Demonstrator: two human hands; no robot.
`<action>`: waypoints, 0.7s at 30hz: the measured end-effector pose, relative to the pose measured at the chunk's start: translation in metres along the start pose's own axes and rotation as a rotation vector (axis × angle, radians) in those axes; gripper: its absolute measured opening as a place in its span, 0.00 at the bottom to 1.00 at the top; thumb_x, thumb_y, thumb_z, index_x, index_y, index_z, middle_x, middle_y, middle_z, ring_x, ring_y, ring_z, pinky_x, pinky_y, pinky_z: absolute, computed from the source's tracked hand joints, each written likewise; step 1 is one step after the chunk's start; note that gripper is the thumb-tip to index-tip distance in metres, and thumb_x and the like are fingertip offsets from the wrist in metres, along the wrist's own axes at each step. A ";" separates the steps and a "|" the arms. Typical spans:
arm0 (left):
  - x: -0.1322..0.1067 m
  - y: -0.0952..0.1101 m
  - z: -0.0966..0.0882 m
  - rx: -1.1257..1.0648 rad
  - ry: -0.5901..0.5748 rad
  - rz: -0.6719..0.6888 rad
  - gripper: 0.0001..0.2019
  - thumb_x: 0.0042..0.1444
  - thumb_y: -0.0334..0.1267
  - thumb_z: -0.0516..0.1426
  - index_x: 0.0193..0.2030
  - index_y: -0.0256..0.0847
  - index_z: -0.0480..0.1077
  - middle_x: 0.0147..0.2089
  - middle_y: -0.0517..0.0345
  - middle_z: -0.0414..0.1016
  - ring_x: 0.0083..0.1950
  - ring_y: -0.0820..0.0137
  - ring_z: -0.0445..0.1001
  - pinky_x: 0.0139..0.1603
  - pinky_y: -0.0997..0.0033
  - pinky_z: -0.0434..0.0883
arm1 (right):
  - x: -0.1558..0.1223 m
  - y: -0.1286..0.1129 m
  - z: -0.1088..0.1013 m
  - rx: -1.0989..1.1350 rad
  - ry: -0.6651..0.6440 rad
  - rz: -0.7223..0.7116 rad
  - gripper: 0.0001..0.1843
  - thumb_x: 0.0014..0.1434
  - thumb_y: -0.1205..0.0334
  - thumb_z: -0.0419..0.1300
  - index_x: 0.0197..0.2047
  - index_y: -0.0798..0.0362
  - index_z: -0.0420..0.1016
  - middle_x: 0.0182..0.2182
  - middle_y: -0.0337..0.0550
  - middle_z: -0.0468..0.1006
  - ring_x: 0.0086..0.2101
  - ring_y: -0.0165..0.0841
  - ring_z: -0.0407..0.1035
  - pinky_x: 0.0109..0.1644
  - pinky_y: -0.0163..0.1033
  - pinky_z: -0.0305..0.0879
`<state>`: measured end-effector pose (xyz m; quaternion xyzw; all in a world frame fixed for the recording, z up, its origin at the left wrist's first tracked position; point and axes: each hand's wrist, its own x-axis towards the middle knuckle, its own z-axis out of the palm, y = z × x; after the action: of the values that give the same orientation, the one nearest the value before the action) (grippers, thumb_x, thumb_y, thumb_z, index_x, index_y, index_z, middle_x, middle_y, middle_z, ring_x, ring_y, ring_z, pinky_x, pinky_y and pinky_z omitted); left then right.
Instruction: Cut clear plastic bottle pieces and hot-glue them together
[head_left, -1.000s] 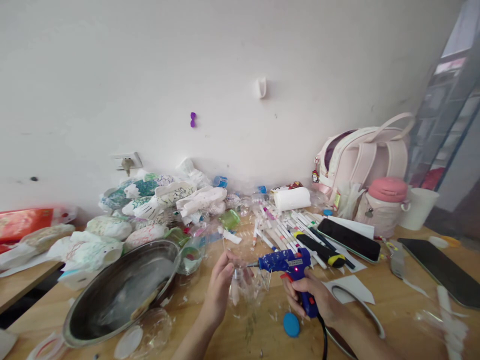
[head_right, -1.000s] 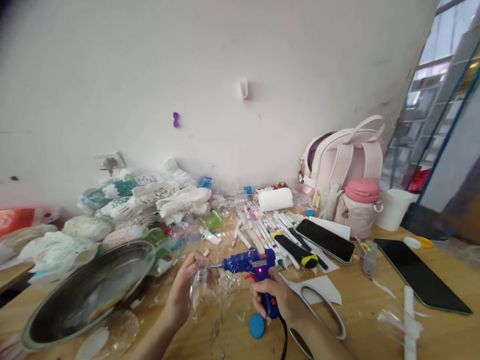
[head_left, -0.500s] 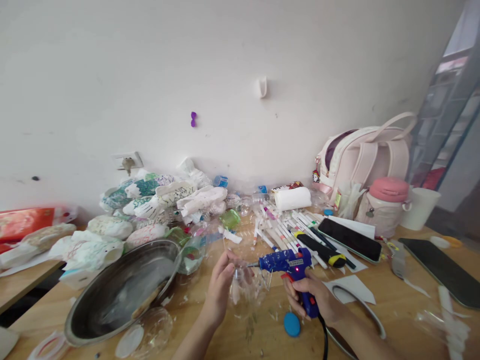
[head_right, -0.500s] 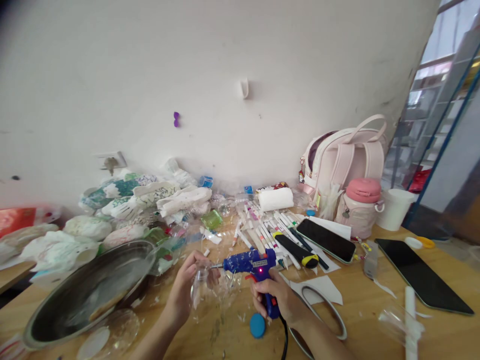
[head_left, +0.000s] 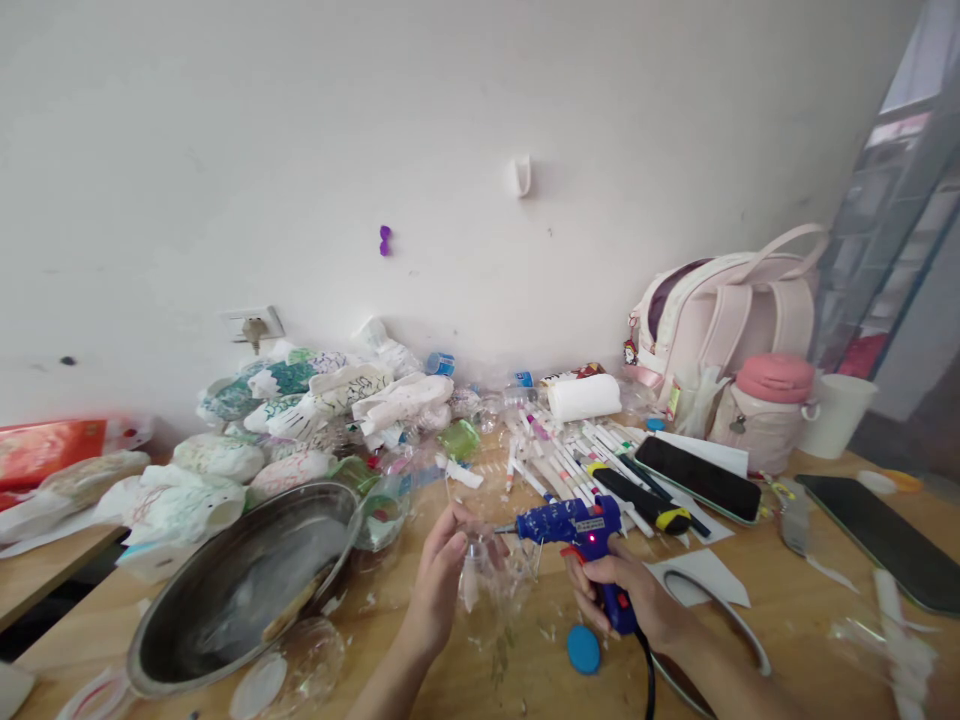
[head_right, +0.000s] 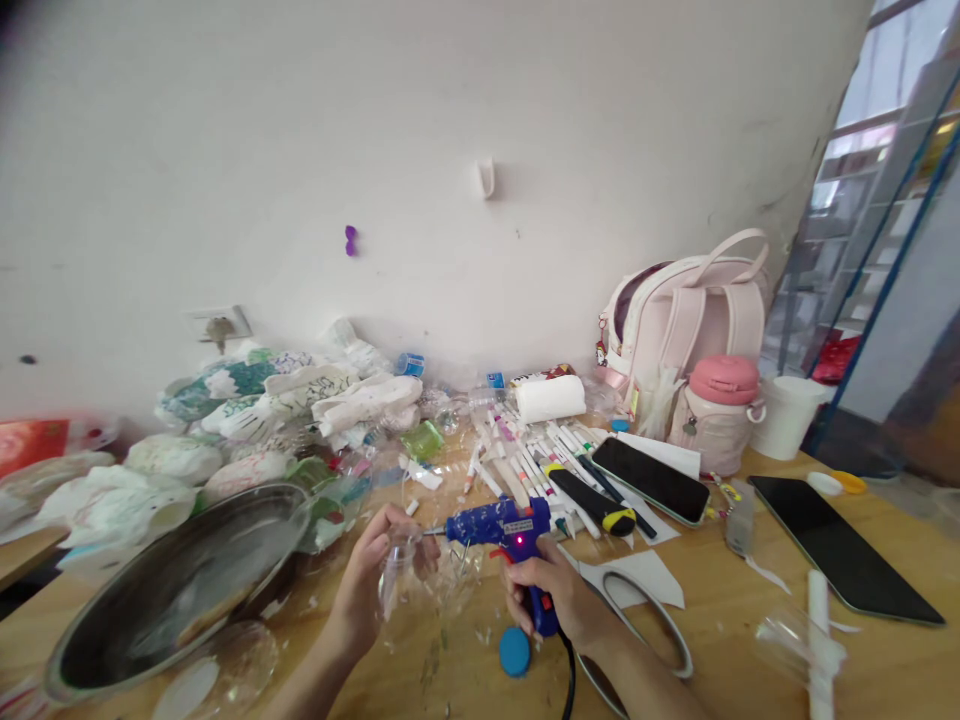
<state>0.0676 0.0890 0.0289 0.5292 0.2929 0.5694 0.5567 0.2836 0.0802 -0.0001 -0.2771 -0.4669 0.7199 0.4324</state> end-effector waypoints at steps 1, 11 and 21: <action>0.000 0.000 0.000 -0.004 0.006 -0.001 0.18 0.52 0.55 0.56 0.31 0.42 0.63 0.25 0.61 0.75 0.26 0.70 0.70 0.29 0.72 0.63 | 0.000 0.000 0.000 0.000 0.001 0.000 0.13 0.48 0.55 0.57 0.21 0.54 0.63 0.14 0.32 0.61 0.12 0.23 0.54 0.14 0.30 0.47; -0.001 -0.001 -0.002 0.043 0.050 -0.016 0.16 0.52 0.54 0.57 0.30 0.42 0.64 0.23 0.62 0.74 0.29 0.68 0.73 0.30 0.72 0.64 | -0.001 0.000 0.001 0.001 -0.016 -0.016 0.13 0.49 0.55 0.57 0.21 0.54 0.63 0.15 0.32 0.61 0.13 0.23 0.54 0.15 0.31 0.47; -0.002 0.001 0.000 0.170 0.127 -0.028 0.15 0.53 0.52 0.56 0.30 0.41 0.66 0.29 0.58 0.77 0.32 0.65 0.74 0.34 0.68 0.67 | 0.000 -0.003 0.004 0.003 -0.002 -0.021 0.13 0.47 0.55 0.58 0.20 0.54 0.63 0.15 0.32 0.61 0.12 0.23 0.55 0.15 0.31 0.46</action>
<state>0.0666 0.0869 0.0295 0.5330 0.3822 0.5671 0.4982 0.2818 0.0789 0.0039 -0.2709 -0.4690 0.7163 0.4399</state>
